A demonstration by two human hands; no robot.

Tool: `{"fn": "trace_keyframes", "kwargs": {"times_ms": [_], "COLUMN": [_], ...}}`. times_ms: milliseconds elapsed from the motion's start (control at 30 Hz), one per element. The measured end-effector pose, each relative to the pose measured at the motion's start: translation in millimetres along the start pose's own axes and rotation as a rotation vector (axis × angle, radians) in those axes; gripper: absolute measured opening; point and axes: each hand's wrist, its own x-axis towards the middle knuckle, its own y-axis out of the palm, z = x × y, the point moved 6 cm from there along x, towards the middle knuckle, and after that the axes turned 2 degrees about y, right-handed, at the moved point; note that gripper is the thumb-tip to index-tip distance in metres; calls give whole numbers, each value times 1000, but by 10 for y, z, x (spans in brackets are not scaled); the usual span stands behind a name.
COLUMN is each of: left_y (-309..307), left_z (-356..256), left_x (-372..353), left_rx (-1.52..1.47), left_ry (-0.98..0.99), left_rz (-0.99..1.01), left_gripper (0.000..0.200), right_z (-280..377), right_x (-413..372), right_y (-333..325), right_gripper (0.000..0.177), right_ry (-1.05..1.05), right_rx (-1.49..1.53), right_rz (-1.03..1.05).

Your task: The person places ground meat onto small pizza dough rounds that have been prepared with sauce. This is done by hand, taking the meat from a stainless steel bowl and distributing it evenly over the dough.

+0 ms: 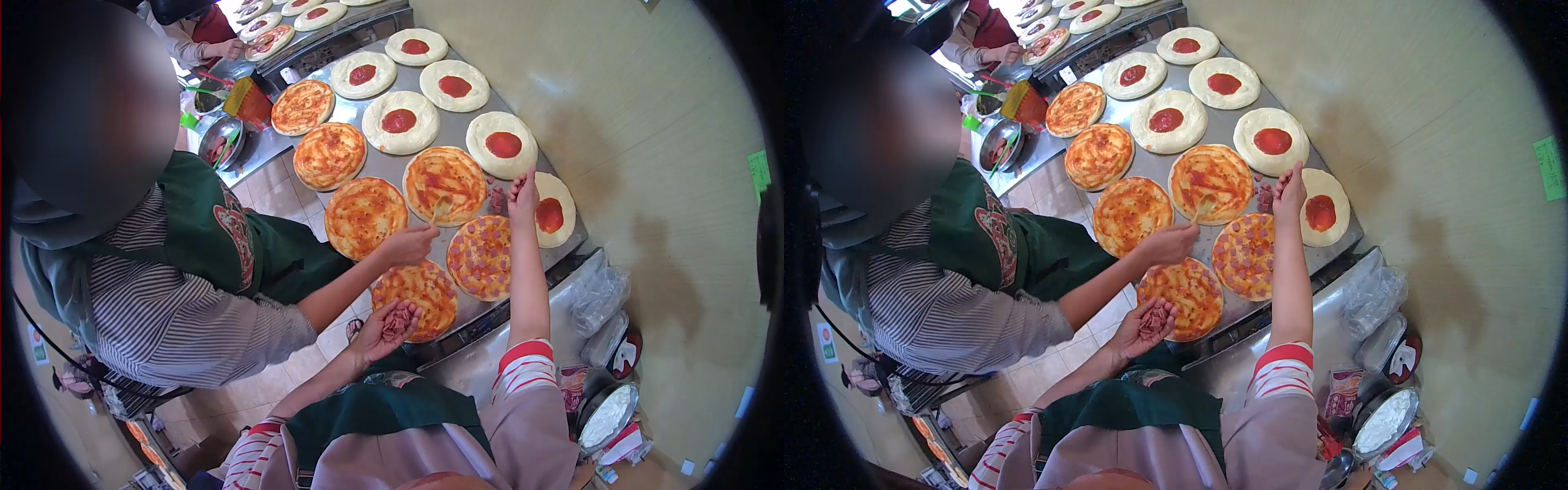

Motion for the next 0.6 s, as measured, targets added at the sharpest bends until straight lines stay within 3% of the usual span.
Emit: {"fn": "trace_keyframes", "kwargs": {"times_ms": [167,267,333,600], "left_y": [-39,-93,-101,-149], "left_z": [27,52,61,35], "left_x": [-16,-12,-28,-77], "left_rx": [3,-8,-11,-16], "left_ry": [-23,-28,-23,7], "left_rz": [4,-14,-27,33], "left_gripper": [25,25,25,26], "right_z": [8,36,16,-155], "right_x": [-171,-71,-58,80], "right_y": [92,86,120,21], "right_gripper": [40,39,38,30], "right_ry": [100,-67,-193,-212], "right_rx": [-57,-152,-386,-418], "right_rz": [9,25,91,144]}}
